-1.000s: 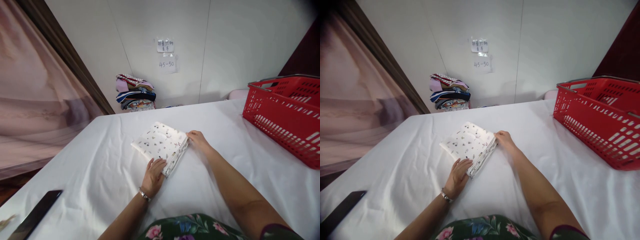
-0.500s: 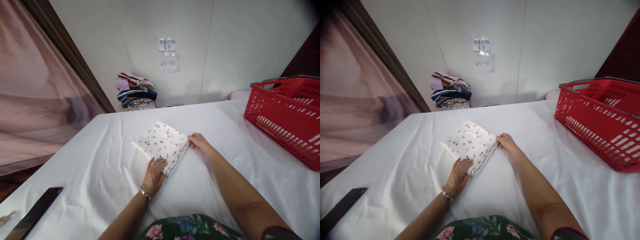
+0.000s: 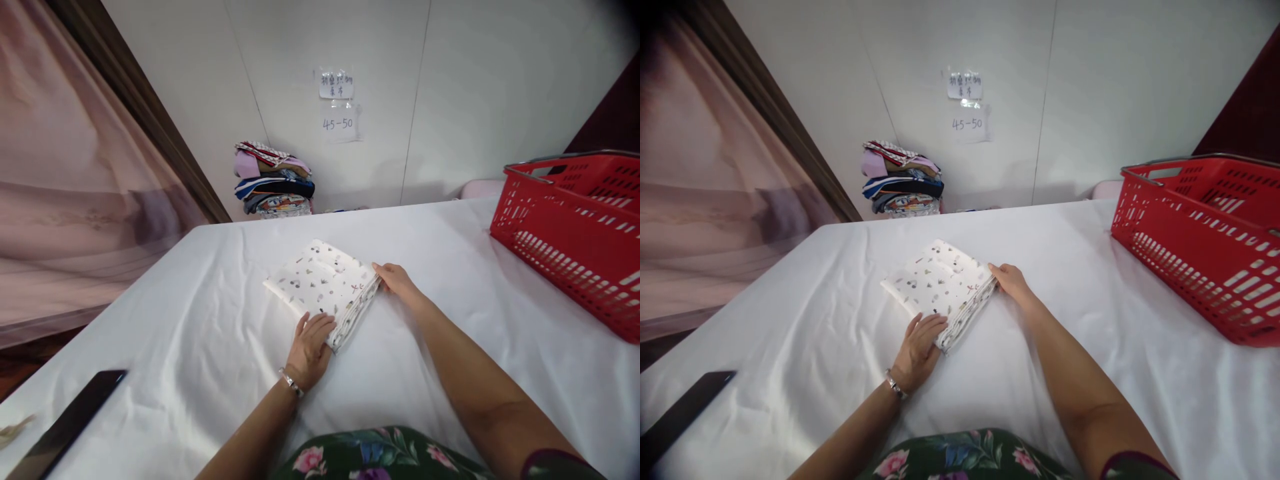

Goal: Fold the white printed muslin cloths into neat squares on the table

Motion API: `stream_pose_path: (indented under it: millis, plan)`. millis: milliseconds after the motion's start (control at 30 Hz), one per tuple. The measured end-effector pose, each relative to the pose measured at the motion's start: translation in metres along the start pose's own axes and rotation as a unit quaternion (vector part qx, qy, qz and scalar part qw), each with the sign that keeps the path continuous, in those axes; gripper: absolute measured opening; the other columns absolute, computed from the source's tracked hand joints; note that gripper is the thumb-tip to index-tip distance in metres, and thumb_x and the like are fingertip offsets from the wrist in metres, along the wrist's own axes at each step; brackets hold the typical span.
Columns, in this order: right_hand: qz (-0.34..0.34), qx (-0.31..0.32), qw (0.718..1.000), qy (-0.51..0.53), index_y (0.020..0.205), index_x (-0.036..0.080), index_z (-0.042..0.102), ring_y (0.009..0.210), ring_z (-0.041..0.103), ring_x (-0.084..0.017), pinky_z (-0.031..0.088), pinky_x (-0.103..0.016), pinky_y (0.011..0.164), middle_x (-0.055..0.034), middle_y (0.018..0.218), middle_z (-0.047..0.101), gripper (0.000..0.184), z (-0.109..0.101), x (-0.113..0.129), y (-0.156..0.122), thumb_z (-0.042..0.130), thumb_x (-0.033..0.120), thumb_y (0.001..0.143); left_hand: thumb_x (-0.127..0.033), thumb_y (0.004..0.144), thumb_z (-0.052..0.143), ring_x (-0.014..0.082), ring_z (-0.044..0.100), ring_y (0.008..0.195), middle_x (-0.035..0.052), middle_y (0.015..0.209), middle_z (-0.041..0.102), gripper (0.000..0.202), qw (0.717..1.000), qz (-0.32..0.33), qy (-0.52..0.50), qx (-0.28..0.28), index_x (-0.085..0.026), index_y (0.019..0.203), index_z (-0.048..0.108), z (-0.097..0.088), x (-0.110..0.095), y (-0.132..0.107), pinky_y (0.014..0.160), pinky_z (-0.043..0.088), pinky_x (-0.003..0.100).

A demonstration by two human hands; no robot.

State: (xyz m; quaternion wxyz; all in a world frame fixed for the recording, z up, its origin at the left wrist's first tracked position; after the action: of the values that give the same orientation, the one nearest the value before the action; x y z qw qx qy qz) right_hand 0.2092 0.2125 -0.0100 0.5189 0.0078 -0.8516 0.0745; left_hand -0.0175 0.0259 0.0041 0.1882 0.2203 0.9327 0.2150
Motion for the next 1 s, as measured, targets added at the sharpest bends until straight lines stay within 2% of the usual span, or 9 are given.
stream_pose_path:
  millis: [133,267,467,733,900,1000]
  plan:
    - [-0.033,-0.022,0.999,0.014,0.065,0.019,0.055,0.044,0.05,-0.011,0.039,-0.022,0.047,0.0022,0.051,0.056,0.025,0.002,0.008,-0.004,0.055,0.042,0.074,-0.009,0.07,0.048,0.0217,0.048,0.117,0.0062,0.118,0.06,0.049,1.0,-0.005,-0.01,0.008,-0.019,0.118,0.051,-0.002,-0.004,0.002,0.108,0.02,0.049]
    - [-0.067,-0.047,0.996,0.036,0.074,0.02,0.057,0.053,0.053,-0.012,0.041,-0.021,0.052,0.0037,0.055,0.056,0.021,0.001,0.015,-0.006,0.051,0.04,0.075,-0.021,0.075,0.055,0.0223,0.05,0.113,0.006,0.114,0.062,0.04,1.0,-0.012,-0.012,0.012,-0.02,0.115,0.053,-0.004,-0.008,0.004,0.108,0.02,0.049]
    - [-0.043,-0.026,0.999,0.018,0.064,0.019,0.055,0.044,0.048,-0.011,0.037,-0.021,0.045,0.0038,0.049,0.053,0.014,-0.003,0.011,-0.006,0.054,0.031,0.071,-0.024,0.078,0.056,0.022,0.052,0.111,0.0061,0.11,0.063,0.033,1.0,-0.015,-0.012,0.008,-0.021,0.111,0.055,-0.003,-0.009,0.004,0.107,0.021,0.049]
    - [-0.028,-0.003,1.0,-0.006,0.07,0.019,0.057,0.044,0.051,-0.011,0.036,-0.021,0.042,0.0031,0.05,0.055,0.016,-0.002,0.004,-0.003,0.052,0.033,0.074,-0.024,0.079,0.056,0.0209,0.055,0.106,0.006,0.106,0.064,0.029,1.0,-0.016,-0.01,-0.011,-0.021,0.108,0.056,-0.002,-0.01,0.002,0.105,0.026,0.048]
    - [-0.047,-0.013,0.998,-0.045,0.073,0.019,0.059,0.051,0.053,-0.012,0.041,-0.024,0.053,0.0021,0.057,0.058,0.019,-0.003,0.0,-0.001,0.053,0.037,0.075,-0.024,0.08,0.055,0.0204,0.056,0.101,0.0065,0.101,0.065,0.025,0.999,-0.021,-0.022,-0.026,-0.02,0.104,0.057,-0.006,-0.016,0.001,0.098,0.034,0.044]
    - [-0.068,-0.04,0.994,-0.074,0.077,0.02,0.061,0.066,0.055,-0.015,0.042,-0.028,0.066,-0.0006,0.072,0.062,0.02,-0.005,0.001,-0.002,0.054,0.038,0.074,-0.03,0.08,0.057,0.0209,0.056,0.098,0.0069,0.099,0.064,0.025,0.999,-0.037,-0.033,-0.023,-0.02,0.102,0.059,-0.01,-0.02,0.002,0.09,0.04,0.041]
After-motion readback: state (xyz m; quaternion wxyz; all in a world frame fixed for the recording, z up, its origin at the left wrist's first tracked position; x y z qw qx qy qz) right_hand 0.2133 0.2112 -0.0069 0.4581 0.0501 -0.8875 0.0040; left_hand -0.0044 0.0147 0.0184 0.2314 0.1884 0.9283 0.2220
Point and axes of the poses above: each hand's wrist, its own y-axis towards the middle knuckle, its own z-axis out of the palm, x = y × z, the point moved 2 cm from there along y, towards the middle knuckle
